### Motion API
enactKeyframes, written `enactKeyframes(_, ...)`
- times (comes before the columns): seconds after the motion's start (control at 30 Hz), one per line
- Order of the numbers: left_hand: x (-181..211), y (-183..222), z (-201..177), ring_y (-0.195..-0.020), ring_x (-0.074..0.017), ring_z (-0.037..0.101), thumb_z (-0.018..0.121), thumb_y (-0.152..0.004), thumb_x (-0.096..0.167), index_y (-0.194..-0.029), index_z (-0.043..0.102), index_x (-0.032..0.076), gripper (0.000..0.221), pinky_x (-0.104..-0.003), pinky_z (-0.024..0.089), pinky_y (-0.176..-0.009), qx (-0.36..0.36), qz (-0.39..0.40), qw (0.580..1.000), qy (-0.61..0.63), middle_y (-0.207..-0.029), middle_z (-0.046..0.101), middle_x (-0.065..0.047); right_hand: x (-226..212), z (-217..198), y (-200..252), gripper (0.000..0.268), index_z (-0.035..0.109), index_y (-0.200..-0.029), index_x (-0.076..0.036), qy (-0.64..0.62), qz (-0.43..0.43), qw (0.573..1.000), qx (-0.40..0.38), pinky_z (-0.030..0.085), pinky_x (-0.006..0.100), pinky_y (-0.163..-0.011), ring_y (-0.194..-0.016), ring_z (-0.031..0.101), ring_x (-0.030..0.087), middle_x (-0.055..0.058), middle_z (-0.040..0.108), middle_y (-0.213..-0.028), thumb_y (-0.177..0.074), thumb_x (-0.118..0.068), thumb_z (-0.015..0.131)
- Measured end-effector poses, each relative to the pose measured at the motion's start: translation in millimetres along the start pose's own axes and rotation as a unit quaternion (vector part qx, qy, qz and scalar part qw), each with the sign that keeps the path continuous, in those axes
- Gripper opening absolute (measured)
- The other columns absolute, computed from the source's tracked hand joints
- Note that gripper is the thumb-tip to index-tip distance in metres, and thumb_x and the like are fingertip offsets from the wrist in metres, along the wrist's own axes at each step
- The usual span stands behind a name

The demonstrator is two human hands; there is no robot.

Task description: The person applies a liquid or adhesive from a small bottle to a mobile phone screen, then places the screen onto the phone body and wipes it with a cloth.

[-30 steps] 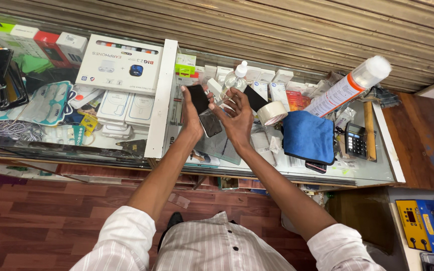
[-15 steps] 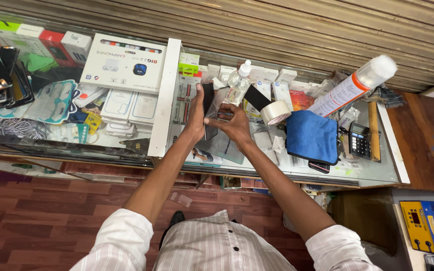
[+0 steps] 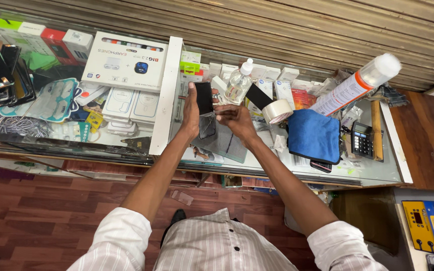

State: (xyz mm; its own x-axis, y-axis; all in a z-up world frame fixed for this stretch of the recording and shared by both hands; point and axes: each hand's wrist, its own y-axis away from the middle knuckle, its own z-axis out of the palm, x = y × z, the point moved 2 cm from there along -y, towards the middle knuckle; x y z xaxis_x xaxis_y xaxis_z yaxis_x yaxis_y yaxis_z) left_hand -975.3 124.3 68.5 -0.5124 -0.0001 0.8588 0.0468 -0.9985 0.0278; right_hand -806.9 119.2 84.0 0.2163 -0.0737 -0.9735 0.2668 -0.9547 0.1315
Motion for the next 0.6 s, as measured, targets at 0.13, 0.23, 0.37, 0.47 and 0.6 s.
enactKeyframes(0.13, -3, -1, -2, -0.096, -0.0174, 0.072, 0.032, -0.09, 0.08, -0.138, 0.056, 0.004, 0.094, -0.036, 0.065, -0.083, 0.007, -0.002, 1.0, 0.005, -0.11, 0.072, -0.011, 18, -5, -13, 0.022, 0.074, -0.109, 0.002, 0.08, -0.103, 0.991, -0.015, 0.065, 0.03, -0.083, -0.095, 0.074, 0.017, 0.01, 0.077, -0.106, -0.088, -0.004, 0.075)
enactKeyframes(0.23, -5, -2, -4, -0.097, -0.0191, 0.073, 0.03, -0.09, 0.081, -0.138, 0.057, 0.006, 0.094, -0.036, 0.064, -0.086, 0.018, -0.017, 1.0, 0.009, -0.109, 0.074, -0.011, 27, -8, -22, 0.021, 0.071, -0.108, 0.002, 0.108, -0.085, 0.99, -0.018, 0.066, 0.03, -0.075, -0.089, 0.074, 0.016, 0.01, 0.076, -0.103, -0.092, -0.01, 0.074)
enactKeyframes(0.37, -7, -3, -8, -0.1, -0.0209, 0.074, 0.03, -0.088, 0.081, -0.139, 0.059, 0.012, 0.091, -0.038, 0.062, -0.091, 0.032, -0.048, 0.997, 0.043, -0.109, 0.076, -0.009, 23, -6, -20, 0.019, 0.066, -0.104, 0.003, 0.162, -0.111, 0.981, -0.009, 0.065, 0.03, -0.069, -0.087, 0.074, 0.017, 0.011, 0.074, -0.098, -0.096, -0.014, 0.071)
enactKeyframes(0.47, -9, -2, -8, -0.104, -0.0198, 0.073, 0.031, -0.088, 0.082, -0.139, 0.061, 0.015, 0.089, -0.038, 0.06, -0.094, 0.04, -0.063, 0.996, 0.058, -0.111, 0.076, -0.006, 11, -4, -12, 0.018, 0.065, -0.1, 0.003, 0.188, -0.129, 0.974, -0.008, 0.063, 0.03, -0.066, -0.083, 0.073, 0.016, 0.01, 0.073, -0.094, -0.098, -0.015, 0.069)
enactKeyframes(0.6, -12, -2, -9, -0.104, -0.0209, 0.073, 0.033, -0.089, 0.081, -0.135, 0.063, 0.015, 0.086, -0.039, 0.061, -0.093, 0.039, -0.082, 0.991, 0.099, -0.111, 0.075, -0.006, -1, -2, -2, 0.016, 0.068, -0.101, 0.0, 0.183, -0.103, 0.978, -0.012, 0.059, 0.031, -0.066, -0.079, 0.071, 0.014, 0.009, 0.073, -0.09, -0.097, -0.015, 0.069)
